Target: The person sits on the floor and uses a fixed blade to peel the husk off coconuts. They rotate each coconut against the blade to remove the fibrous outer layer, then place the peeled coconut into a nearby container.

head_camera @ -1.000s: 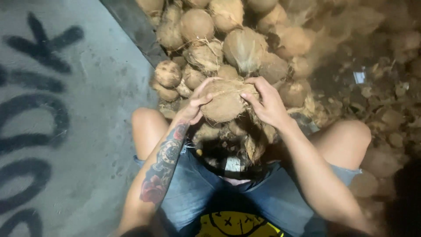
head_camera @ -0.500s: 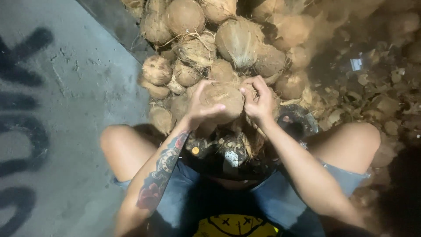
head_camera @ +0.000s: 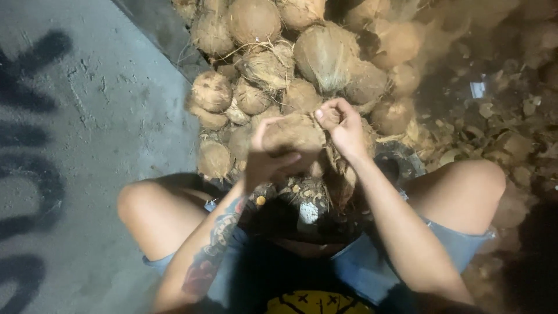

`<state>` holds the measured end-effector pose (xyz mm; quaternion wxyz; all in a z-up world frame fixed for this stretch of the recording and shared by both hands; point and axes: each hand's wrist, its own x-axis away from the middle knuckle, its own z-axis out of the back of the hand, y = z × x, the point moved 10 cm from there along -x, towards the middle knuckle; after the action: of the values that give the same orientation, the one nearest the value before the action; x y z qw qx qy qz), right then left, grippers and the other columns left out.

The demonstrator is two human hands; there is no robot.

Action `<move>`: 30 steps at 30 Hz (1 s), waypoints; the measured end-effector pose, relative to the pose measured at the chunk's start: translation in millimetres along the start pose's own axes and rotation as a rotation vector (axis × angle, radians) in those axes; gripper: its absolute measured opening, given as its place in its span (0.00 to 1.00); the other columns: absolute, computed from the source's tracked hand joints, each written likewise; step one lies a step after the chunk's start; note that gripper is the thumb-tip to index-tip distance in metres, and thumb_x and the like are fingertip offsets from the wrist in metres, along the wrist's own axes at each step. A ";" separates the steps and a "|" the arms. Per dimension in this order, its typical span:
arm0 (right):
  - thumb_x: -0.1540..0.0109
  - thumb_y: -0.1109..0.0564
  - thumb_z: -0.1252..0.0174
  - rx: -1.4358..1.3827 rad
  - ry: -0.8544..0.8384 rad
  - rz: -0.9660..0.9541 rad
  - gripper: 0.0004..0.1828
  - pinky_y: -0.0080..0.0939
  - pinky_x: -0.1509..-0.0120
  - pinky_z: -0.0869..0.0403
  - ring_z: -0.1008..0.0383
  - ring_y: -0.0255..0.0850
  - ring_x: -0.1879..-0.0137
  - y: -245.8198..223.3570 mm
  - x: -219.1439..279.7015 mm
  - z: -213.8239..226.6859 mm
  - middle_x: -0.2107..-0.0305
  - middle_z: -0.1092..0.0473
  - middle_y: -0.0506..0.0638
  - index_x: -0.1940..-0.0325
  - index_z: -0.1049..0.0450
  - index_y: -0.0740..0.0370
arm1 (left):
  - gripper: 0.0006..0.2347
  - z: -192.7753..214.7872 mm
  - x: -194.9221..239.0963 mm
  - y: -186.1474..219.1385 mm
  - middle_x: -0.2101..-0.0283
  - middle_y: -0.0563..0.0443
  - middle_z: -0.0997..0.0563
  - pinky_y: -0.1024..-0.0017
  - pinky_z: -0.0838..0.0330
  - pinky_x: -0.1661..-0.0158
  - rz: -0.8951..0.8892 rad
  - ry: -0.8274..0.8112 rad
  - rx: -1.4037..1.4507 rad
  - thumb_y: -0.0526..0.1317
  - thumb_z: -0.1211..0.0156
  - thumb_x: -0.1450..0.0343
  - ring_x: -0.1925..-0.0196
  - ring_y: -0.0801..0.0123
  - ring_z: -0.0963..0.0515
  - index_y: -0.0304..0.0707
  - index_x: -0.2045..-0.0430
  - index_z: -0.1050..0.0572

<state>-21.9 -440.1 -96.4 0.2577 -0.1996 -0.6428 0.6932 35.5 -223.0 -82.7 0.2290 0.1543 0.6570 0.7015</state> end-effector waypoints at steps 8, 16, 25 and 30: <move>0.31 0.54 0.35 -0.061 -0.288 0.180 0.21 0.52 0.27 0.31 0.29 0.43 0.37 -31.5 26.5 -18.5 0.46 0.26 0.54 0.35 0.25 0.55 | 0.28 20.3 36.5 -21.5 0.40 0.20 0.27 0.56 0.29 0.33 0.327 -0.036 0.284 0.38 0.34 0.29 0.36 0.39 0.23 0.25 0.35 0.37; 0.31 0.51 0.37 -0.214 -0.195 0.226 0.10 0.34 0.45 0.28 0.25 0.36 0.58 -82.9 31.9 -28.5 0.69 0.25 0.51 0.60 0.23 0.60 | 0.18 -47.7 37.2 1.5 0.55 0.35 0.14 0.52 0.20 0.47 0.838 0.060 1.313 0.47 0.31 0.30 0.56 0.49 0.13 0.28 0.55 0.18; 0.26 0.49 0.45 -0.382 -0.115 0.113 0.34 0.36 0.65 0.29 0.26 0.48 0.79 -53.1 31.5 -37.4 0.91 0.34 0.58 0.87 0.38 0.60 | 0.17 -26.2 30.4 -82.5 0.53 0.40 0.15 0.57 0.22 0.48 0.608 -0.057 0.761 0.40 0.28 0.31 0.52 0.55 0.14 0.35 0.49 0.21; 0.25 0.44 0.48 -0.497 -0.064 0.053 0.39 0.36 0.70 0.31 0.28 0.49 0.83 -63.4 33.5 -32.0 0.95 0.38 0.57 0.90 0.39 0.58 | 0.15 -40.2 22.5 -51.9 0.56 0.36 0.13 0.53 0.23 0.48 0.609 -0.096 0.900 0.38 0.27 0.34 0.53 0.48 0.13 0.34 0.54 0.18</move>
<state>-22.4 -391.7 -34.6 0.1620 -0.2513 -0.7959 0.5265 1.8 -243.7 -139.7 -0.0434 0.4522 0.8067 0.3780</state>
